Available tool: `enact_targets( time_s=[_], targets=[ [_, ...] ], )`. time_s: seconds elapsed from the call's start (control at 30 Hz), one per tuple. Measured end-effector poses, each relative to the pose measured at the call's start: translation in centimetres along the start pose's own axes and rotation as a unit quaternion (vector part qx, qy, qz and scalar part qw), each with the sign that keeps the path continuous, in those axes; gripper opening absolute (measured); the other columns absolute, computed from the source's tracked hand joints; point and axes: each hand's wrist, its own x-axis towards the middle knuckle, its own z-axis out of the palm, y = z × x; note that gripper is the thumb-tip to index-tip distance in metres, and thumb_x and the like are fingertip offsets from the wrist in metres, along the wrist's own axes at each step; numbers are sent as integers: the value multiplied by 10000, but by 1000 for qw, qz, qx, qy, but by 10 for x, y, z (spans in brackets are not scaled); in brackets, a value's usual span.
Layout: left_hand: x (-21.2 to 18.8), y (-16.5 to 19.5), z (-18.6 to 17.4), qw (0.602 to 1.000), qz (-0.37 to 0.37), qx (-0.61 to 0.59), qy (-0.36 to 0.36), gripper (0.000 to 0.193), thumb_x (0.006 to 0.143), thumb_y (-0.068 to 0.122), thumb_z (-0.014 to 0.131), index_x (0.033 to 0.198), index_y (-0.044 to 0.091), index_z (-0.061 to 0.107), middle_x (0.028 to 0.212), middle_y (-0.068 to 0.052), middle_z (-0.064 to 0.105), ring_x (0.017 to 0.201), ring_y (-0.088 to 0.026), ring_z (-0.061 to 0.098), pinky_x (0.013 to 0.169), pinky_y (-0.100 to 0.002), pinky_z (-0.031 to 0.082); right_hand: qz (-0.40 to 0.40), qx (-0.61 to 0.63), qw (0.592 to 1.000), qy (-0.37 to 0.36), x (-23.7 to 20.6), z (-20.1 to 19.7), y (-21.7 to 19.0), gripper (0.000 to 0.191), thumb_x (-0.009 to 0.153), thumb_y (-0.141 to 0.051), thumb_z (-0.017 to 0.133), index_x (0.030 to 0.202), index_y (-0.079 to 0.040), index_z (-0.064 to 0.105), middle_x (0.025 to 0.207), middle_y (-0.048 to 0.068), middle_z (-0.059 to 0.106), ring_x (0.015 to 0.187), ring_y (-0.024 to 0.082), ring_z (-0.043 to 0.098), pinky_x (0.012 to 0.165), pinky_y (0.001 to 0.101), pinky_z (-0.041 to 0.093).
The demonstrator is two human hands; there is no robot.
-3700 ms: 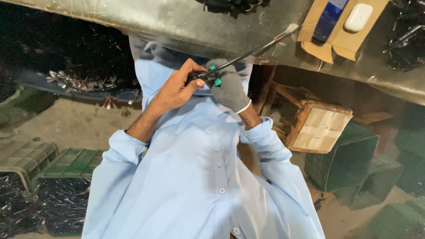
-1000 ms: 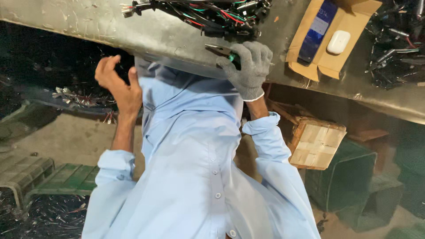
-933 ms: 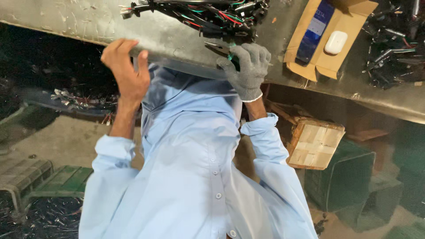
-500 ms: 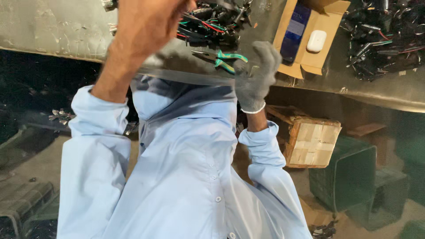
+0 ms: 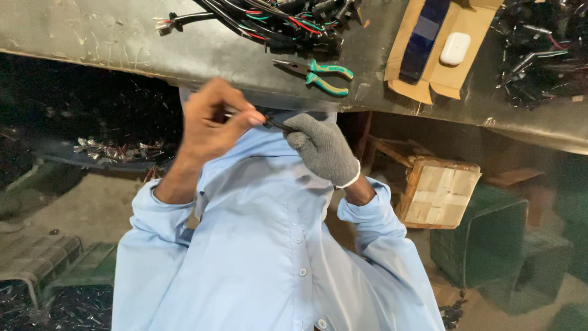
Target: The person sits at a workbench assembling wire harnesses. They pick up a cable with multiple colored wires, strip and trim wire ends using pliers, insert the wires into black connector housings, and place finished harnesses onto a pile on the bench.
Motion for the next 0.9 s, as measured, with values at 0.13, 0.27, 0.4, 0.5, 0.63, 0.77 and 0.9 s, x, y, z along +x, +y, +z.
enact_targets(
  time_s=[0.13, 0.27, 0.4, 0.5, 0.63, 0.77, 0.9],
  targets=[
    [-9, -12, -10, 992, -50, 115, 29, 266, 974, 88, 856, 1010, 26, 600, 799, 11, 606, 648, -30, 482, 568, -195, 379, -1, -33, 999, 12, -2, -2, -1, 232, 951, -135, 701, 1167, -72, 644, 866, 100, 677, 780, 259, 688, 728, 352, 543],
    [-3, -8, 3, 987, -26, 126, -97, 235, 951, 90, 832, 982, 26, 608, 794, 10, 623, 668, -48, 518, 602, -214, 412, -53, 25, 998, 1, -3, -5, -5, 279, 949, -77, 665, 1221, -43, 612, 979, 107, 665, 862, 280, 684, 795, 360, 548],
    [6, 2, 3, 995, 36, 21, 87, 271, 1004, 109, 843, 1013, 56, 578, 816, -49, 612, 657, -90, 533, 604, -230, 435, -167, -122, 974, 91, 0, 2, 6, 188, 922, -91, 683, 1108, -98, 660, 1005, 76, 707, 951, 314, 679, 864, 369, 538],
    [4, 1, -14, 968, -8, -149, 200, 381, 972, 197, 843, 1168, 115, 527, 822, -49, 597, 646, -130, 544, 600, -285, 450, -62, -5, 995, 82, -1, 10, 22, 187, 1009, -107, 634, 1178, -29, 657, 1003, 79, 730, 873, 191, 713, 823, 311, 566],
    [-18, -34, -4, 995, -14, 5, -103, 620, 1081, 375, 676, 1505, 46, 366, 1260, -93, 554, 1154, -184, 550, 1011, -332, 459, 76, 357, 929, 59, -2, 21, 40, 217, 1103, -196, 533, 1060, -7, 631, 982, 50, 665, 789, 106, 603, 732, 279, 526],
    [-50, -77, 25, 969, -138, 144, -146, 413, 1044, 311, 634, 1346, 49, 528, 1140, -53, 623, 1082, -160, 573, 976, -307, 470, 54, 335, 932, 125, 2, 37, 44, 219, 1087, -195, 561, 1081, 15, 625, 1022, 46, 659, 805, 96, 595, 726, 273, 525],
    [-63, -96, 30, 975, -197, -46, -88, 363, 1098, 312, 594, 1327, 37, 533, 1091, -15, 532, 982, -107, 474, 890, -272, 431, 48, 363, 916, 165, -1, 46, 43, 146, 1047, -115, 615, 1106, 18, 617, 1039, 54, 680, 848, 114, 640, 764, 290, 561]
  ],
)
